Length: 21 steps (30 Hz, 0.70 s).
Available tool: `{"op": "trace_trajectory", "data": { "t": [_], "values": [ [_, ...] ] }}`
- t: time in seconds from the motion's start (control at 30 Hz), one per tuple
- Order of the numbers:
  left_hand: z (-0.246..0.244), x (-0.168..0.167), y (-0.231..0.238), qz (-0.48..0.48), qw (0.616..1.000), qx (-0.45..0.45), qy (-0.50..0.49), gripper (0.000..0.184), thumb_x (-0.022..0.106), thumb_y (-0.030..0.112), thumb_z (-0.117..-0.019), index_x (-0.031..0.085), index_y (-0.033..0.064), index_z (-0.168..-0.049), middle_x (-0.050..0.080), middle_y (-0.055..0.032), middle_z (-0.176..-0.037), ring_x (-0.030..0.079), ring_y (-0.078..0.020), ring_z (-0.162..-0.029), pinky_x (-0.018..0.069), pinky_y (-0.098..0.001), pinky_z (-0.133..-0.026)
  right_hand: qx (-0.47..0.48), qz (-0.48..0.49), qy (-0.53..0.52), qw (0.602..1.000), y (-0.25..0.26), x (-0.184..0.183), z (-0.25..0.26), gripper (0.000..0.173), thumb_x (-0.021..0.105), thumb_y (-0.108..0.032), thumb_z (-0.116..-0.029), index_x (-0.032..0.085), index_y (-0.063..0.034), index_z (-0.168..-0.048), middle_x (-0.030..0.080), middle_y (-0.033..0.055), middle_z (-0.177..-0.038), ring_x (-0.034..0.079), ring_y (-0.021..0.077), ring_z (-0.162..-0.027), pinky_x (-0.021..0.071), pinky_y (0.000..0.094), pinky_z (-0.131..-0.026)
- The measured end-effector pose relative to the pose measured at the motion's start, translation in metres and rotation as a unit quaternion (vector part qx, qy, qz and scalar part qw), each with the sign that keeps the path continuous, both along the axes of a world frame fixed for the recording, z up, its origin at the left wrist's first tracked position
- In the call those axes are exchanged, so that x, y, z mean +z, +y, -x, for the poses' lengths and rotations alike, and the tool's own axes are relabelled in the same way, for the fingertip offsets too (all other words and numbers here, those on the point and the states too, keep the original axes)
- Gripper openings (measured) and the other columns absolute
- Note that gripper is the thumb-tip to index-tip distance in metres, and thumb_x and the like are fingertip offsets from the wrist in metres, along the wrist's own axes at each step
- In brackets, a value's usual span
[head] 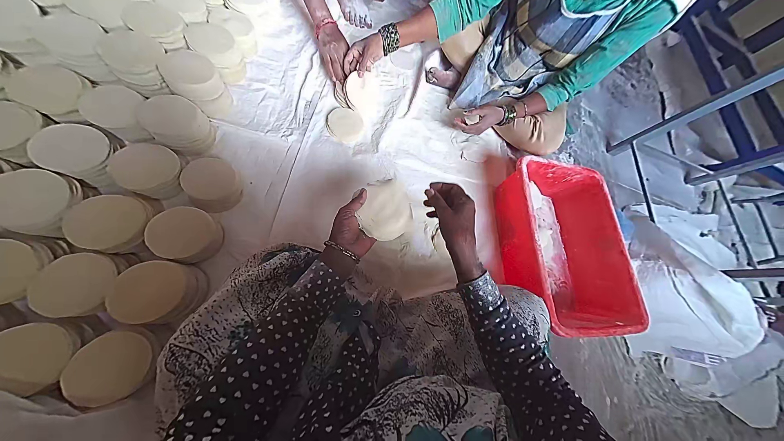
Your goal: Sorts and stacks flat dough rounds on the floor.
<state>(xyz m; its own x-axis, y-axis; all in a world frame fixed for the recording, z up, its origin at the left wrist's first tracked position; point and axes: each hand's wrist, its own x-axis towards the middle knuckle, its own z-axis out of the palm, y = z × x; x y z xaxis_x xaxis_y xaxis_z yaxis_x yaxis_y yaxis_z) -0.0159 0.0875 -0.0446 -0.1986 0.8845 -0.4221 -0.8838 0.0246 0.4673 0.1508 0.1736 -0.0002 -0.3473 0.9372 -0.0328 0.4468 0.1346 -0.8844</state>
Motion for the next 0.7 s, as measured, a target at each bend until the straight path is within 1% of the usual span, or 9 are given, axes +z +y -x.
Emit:
{"op": "trace_trajectory", "data": {
  "t": [0.1,0.17,0.23,0.3,0.33,0.37,0.47,0.57,0.7],
  "values": [
    [0.000,0.003,0.001,-0.008,1.000,0.011,0.003,0.040,0.041,0.043,-0.1091,0.052,0.0204,-0.140,0.064,-0.0013,-0.130,0.063,-0.0144,-0.118,0.0548,-0.0368,-0.098,-0.030,0.149,0.074,0.986,-0.018,-0.021,-0.002,0.027,0.055,-0.021,-0.1074,0.065,0.0003,-0.122,0.073,0.0117,-0.108,0.073,0.0177,-0.090,0.0610,0.0351,-0.079],
    [0.001,-0.001,0.002,-0.011,1.000,0.021,-0.014,0.040,0.038,0.043,-0.1099,0.052,0.0202,-0.140,0.064,-0.0020,-0.129,0.063,-0.0155,-0.117,0.0552,-0.0378,-0.097,-0.012,0.195,0.100,0.976,-0.037,-0.027,0.000,0.023,0.059,-0.017,-0.1050,0.066,0.0007,-0.119,0.073,0.0100,-0.104,0.072,0.0162,-0.087,0.0608,0.0335,-0.079],
    [0.002,-0.006,0.007,-0.010,0.998,0.038,-0.042,0.040,0.034,0.041,-0.1110,0.052,0.0169,-0.137,0.065,-0.0056,-0.126,0.064,-0.0191,-0.115,0.0561,-0.0415,-0.095,-0.002,0.201,0.128,0.971,-0.045,-0.034,0.004,0.016,0.066,-0.008,-0.0995,0.068,0.0002,-0.113,0.073,0.0073,-0.098,0.072,0.0137,-0.083,0.0611,0.0305,-0.076],
    [0.004,-0.006,0.008,-0.014,0.997,0.044,-0.059,0.040,0.031,0.041,-0.1115,0.053,0.0161,-0.135,0.066,-0.0063,-0.125,0.065,-0.0191,-0.115,0.0564,-0.0412,-0.095,-0.023,0.210,0.159,0.964,-0.048,-0.035,0.012,0.005,0.070,-0.005,-0.0961,0.069,-0.0012,-0.099,0.074,0.0044,-0.087,0.071,0.0105,-0.074,0.0608,0.0268,-0.070],
    [0.004,-0.005,0.009,-0.017,0.997,0.047,-0.065,0.041,0.031,0.041,-0.1117,0.052,0.0158,-0.136,0.065,-0.0063,-0.125,0.065,-0.0190,-0.115,0.0559,-0.0408,-0.096,-0.037,0.223,0.175,0.958,-0.048,-0.033,0.016,0.004,0.070,-0.005,-0.0960,0.069,-0.0019,-0.094,0.073,0.0035,-0.082,0.070,0.0094,-0.069,0.0604,0.0252,-0.066],
    [0.005,-0.004,0.009,-0.016,0.996,0.053,-0.073,0.041,0.030,0.040,-0.1118,0.052,0.0152,-0.135,0.065,-0.0069,-0.125,0.065,-0.0195,-0.115,0.0557,-0.0407,-0.096,-0.050,0.234,0.188,0.953,-0.048,-0.031,0.018,0.006,0.069,-0.005,-0.0964,0.068,-0.0022,-0.091,0.073,0.0035,-0.080,0.069,0.0089,-0.066,0.0597,0.0241,-0.063],
    [0.006,0.005,0.013,-0.006,0.992,0.077,-0.097,0.042,0.030,0.039,-0.1117,0.052,0.0120,-0.135,0.065,-0.0107,-0.123,0.065,-0.0228,-0.114,0.0559,-0.0436,-0.095,-0.070,0.232,0.213,0.947,-0.048,-0.028,0.020,0.005,0.070,-0.003,-0.0954,0.070,-0.0009,-0.091,0.074,0.0055,-0.078,0.069,0.0093,-0.061,0.0591,0.0237,-0.058],
    [0.007,0.006,0.013,-0.020,0.993,0.068,-0.098,0.046,0.027,0.044,-0.1115,0.050,0.0131,-0.136,0.065,-0.0099,-0.124,0.064,-0.0225,-0.115,0.0551,-0.0442,-0.096,-0.072,0.215,0.210,0.951,-0.047,-0.027,0.017,0.004,0.071,-0.005,-0.0953,0.070,-0.0020,-0.092,0.074,0.0052,-0.079,0.068,0.0090,-0.062,0.0592,0.0238,-0.059],
    [0.006,0.009,0.011,-0.029,0.993,0.050,-0.105,0.049,0.027,0.047,-0.1106,0.049,0.0134,-0.139,0.064,-0.0104,-0.128,0.063,-0.0233,-0.119,0.0534,-0.0455,-0.099,-0.084,0.192,0.194,0.958,-0.048,-0.021,0.015,0.006,0.071,-0.009,-0.0963,0.069,-0.0043,-0.093,0.073,0.0034,-0.079,0.068,0.0086,-0.062,0.0593,0.0238,-0.060]
  ]
}}
